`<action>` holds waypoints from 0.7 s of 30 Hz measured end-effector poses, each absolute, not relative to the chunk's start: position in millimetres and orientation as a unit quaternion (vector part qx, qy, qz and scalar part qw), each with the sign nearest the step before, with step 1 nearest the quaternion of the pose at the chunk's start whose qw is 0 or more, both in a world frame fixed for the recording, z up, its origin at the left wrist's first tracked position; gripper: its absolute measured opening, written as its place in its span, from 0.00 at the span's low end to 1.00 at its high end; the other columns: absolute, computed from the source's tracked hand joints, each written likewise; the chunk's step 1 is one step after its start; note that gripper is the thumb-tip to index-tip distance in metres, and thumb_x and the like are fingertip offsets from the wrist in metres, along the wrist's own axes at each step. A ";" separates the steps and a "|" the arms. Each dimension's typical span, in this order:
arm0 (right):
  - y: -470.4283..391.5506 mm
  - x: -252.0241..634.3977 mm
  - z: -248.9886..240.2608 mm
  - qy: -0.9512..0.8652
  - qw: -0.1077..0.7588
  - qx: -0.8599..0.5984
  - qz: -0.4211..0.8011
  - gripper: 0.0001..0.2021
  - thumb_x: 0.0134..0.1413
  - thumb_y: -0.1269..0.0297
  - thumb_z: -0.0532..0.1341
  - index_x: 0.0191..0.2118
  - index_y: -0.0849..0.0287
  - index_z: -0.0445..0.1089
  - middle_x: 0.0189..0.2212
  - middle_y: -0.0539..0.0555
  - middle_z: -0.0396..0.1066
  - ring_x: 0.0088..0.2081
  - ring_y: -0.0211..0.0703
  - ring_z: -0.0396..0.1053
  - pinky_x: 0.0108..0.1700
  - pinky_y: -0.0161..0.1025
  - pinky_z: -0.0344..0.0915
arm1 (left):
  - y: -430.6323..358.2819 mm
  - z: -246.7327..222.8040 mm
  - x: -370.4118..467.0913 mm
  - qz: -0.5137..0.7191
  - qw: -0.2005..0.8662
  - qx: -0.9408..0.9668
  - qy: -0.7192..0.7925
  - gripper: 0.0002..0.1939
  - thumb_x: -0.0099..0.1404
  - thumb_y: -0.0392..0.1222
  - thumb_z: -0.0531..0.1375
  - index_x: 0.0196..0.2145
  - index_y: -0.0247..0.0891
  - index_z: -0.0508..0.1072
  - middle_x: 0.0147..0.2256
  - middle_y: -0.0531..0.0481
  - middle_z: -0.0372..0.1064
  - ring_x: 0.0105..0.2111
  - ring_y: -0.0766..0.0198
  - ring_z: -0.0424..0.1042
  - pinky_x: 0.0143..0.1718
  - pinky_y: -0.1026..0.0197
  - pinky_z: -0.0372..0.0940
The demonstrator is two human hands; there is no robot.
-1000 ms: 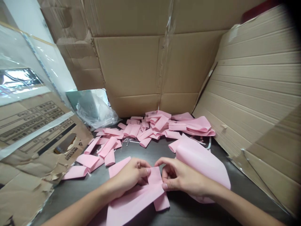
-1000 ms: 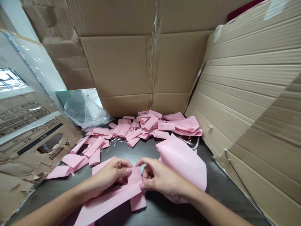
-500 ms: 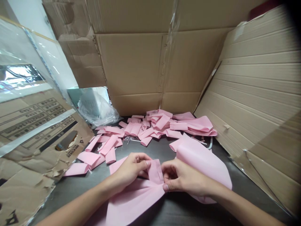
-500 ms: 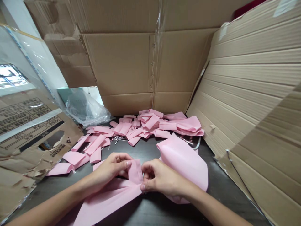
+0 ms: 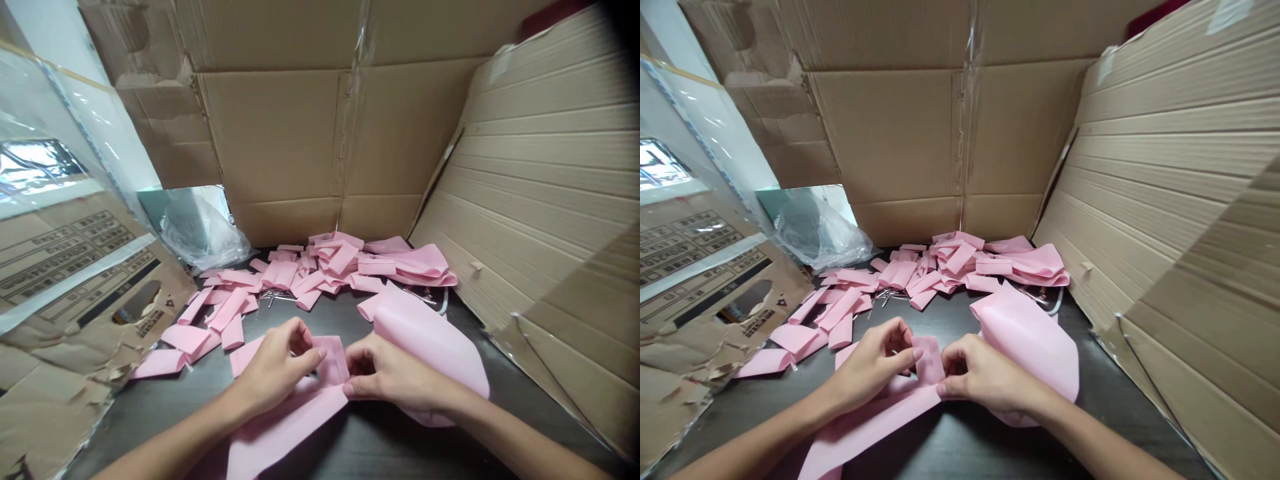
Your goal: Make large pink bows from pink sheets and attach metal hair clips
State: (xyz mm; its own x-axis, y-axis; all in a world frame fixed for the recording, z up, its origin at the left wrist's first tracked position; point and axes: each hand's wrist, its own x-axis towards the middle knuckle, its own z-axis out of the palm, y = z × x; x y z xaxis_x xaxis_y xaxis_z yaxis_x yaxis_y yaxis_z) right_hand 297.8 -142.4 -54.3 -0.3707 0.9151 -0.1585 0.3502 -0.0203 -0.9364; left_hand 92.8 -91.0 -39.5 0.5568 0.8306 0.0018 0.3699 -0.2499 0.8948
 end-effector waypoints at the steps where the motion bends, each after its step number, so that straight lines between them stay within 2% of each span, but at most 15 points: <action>1: -141.9 297.8 -53.6 -0.642 0.276 -0.492 0.520 0.08 0.43 0.69 0.63 0.22 0.62 0.63 0.21 0.46 0.58 0.25 0.34 0.55 0.27 0.32 0.49 | -92.4 -36.6 92.0 0.246 0.394 0.788 0.405 0.10 0.61 0.44 0.60 0.29 0.35 0.65 0.27 0.53 0.66 0.27 0.67 0.63 0.29 0.63 0.58; 3: -140.8 297.6 -51.9 -0.640 0.277 -0.496 0.518 0.07 0.43 0.69 0.63 0.22 0.62 0.62 0.21 0.46 0.58 0.25 0.34 0.55 0.27 0.32 0.49 | -95.4 -29.2 90.4 0.231 0.285 0.839 0.401 0.12 0.61 0.44 0.60 0.24 0.35 0.64 0.25 0.53 0.65 0.27 0.67 0.61 0.30 0.63 0.55; 5: -139.6 297.1 -50.7 -0.644 0.277 -0.496 0.512 0.08 0.43 0.68 0.63 0.21 0.62 0.62 0.21 0.45 0.57 0.25 0.34 0.54 0.26 0.33 0.49 | -98.6 -21.5 89.1 0.200 0.249 0.872 0.372 0.14 0.62 0.44 0.59 0.22 0.35 0.64 0.24 0.53 0.65 0.26 0.67 0.61 0.31 0.62 0.54; 7: -138.7 296.6 -50.7 -0.650 0.280 -0.492 0.506 0.08 0.42 0.68 0.63 0.21 0.62 0.63 0.20 0.45 0.57 0.25 0.34 0.54 0.27 0.33 0.49 | -101.9 -15.6 87.9 0.155 0.261 0.896 0.323 0.12 0.63 0.43 0.58 0.24 0.35 0.67 0.26 0.53 0.66 0.28 0.67 0.62 0.32 0.63 0.55; 9: -138.3 296.3 -51.7 -0.653 0.286 -0.489 0.503 0.07 0.42 0.69 0.64 0.22 0.62 0.64 0.21 0.45 0.58 0.25 0.34 0.55 0.27 0.33 0.50 | -104.9 -13.1 86.5 0.110 0.277 0.911 0.284 0.09 0.62 0.45 0.59 0.31 0.37 0.71 0.32 0.51 0.68 0.32 0.65 0.64 0.35 0.63 0.57; 13: -139.2 295.5 -54.6 -0.655 0.285 -0.501 0.489 0.07 0.43 0.68 0.64 0.23 0.62 0.66 0.21 0.46 0.60 0.26 0.35 0.56 0.27 0.33 0.51 | -108.1 -17.8 83.8 0.072 0.286 0.916 0.273 0.16 0.61 0.52 0.60 0.41 0.40 0.74 0.41 0.46 0.67 0.42 0.57 0.64 0.42 0.58 0.59; 17: -140.2 293.1 -57.1 -0.664 0.284 -0.512 0.464 0.07 0.43 0.69 0.64 0.22 0.62 0.65 0.20 0.45 0.59 0.25 0.34 0.56 0.26 0.32 0.50 | -108.3 -26.9 84.0 0.073 0.295 0.911 0.280 0.17 0.61 0.54 0.59 0.39 0.39 0.74 0.39 0.46 0.68 0.40 0.58 0.64 0.43 0.57 0.59; 21: -141.5 290.2 -58.1 -0.668 0.292 -0.508 0.459 0.06 0.44 0.70 0.64 0.22 0.62 0.66 0.20 0.45 0.60 0.25 0.34 0.56 0.26 0.32 0.50 | -107.9 -35.0 87.0 0.087 0.281 0.913 0.284 0.15 0.64 0.52 0.57 0.36 0.37 0.74 0.34 0.46 0.69 0.35 0.61 0.65 0.39 0.59 0.58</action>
